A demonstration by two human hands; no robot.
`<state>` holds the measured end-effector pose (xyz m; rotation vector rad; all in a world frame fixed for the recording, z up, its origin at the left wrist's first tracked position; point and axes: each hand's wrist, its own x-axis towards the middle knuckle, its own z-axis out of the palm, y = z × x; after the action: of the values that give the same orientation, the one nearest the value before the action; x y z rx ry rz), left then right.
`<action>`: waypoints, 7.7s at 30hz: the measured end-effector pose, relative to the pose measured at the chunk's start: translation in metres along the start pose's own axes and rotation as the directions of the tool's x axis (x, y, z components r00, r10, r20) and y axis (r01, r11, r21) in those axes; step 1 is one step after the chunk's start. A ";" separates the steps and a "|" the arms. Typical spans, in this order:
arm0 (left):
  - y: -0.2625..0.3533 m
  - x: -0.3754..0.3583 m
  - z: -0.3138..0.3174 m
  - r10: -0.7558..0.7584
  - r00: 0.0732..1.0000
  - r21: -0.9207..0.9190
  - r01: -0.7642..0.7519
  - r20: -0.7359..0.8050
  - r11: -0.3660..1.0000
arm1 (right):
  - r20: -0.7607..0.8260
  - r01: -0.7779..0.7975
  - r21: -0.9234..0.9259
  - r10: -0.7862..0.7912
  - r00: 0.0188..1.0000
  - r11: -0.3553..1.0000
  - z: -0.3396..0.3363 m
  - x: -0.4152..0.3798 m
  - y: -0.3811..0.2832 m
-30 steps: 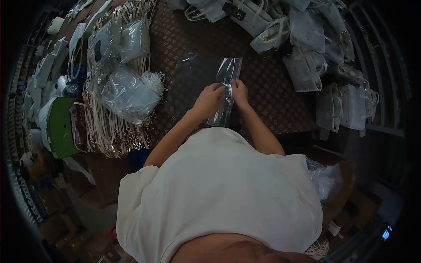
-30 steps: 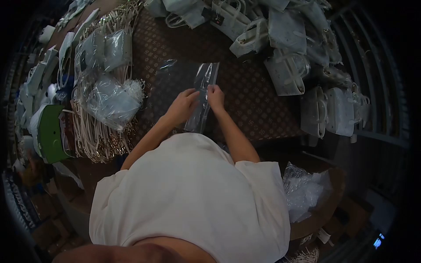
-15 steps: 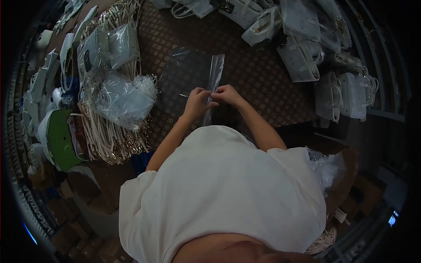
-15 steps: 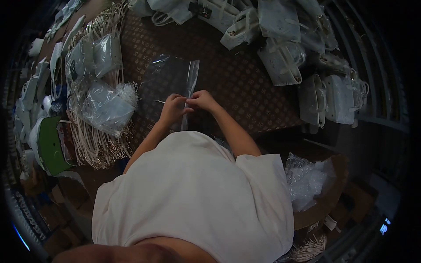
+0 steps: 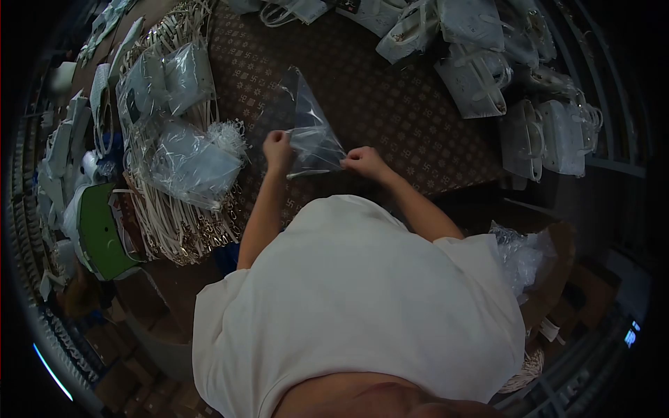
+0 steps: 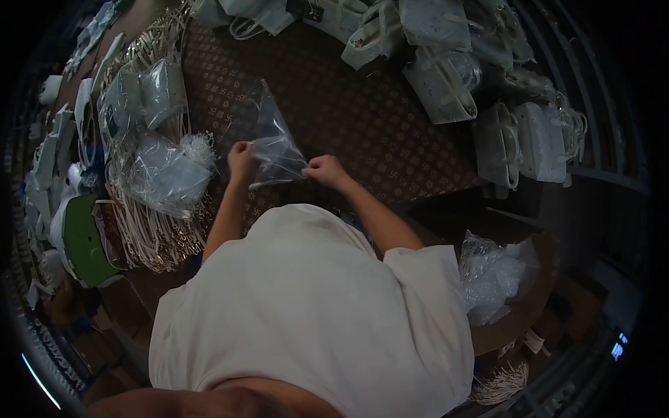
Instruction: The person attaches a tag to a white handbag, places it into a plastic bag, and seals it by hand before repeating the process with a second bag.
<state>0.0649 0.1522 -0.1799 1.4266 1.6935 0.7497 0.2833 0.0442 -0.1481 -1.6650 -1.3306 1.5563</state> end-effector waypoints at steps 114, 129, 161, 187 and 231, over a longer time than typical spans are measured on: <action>0.040 -0.118 -0.034 0.788 0.566 0.414 -0.795 0.242 0.444 | 0.351 0.084 0.193 -0.149 0.925 0.978 -0.047 -0.057 -0.073; -0.022 -0.116 -0.043 0.129 0.992 -0.383 -0.116 0.007 0.917 | -0.069 0.455 -0.461 -0.541 0.838 0.762 -0.051 -0.019 0.022; 0.128 -0.065 -0.176 0.043 0.956 -0.395 0.079 0.291 0.915 | -0.173 0.517 -0.276 -0.571 0.802 0.810 -0.109 -0.101 -0.130; 0.254 -0.086 -0.005 0.760 0.224 -0.085 -0.935 0.610 0.344 | -0.178 0.633 -0.512 -0.793 0.582 0.580 -0.106 -0.095 -0.108; 0.104 0.001 -0.064 0.255 0.948 -0.373 -0.170 0.190 0.912 | -0.564 0.107 -0.027 -0.104 0.819 0.994 -0.075 -0.072 0.061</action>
<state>0.0643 0.1763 -0.0600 1.3935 1.1632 0.9139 0.3828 -0.0244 -0.1513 -1.8186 -1.0662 0.8838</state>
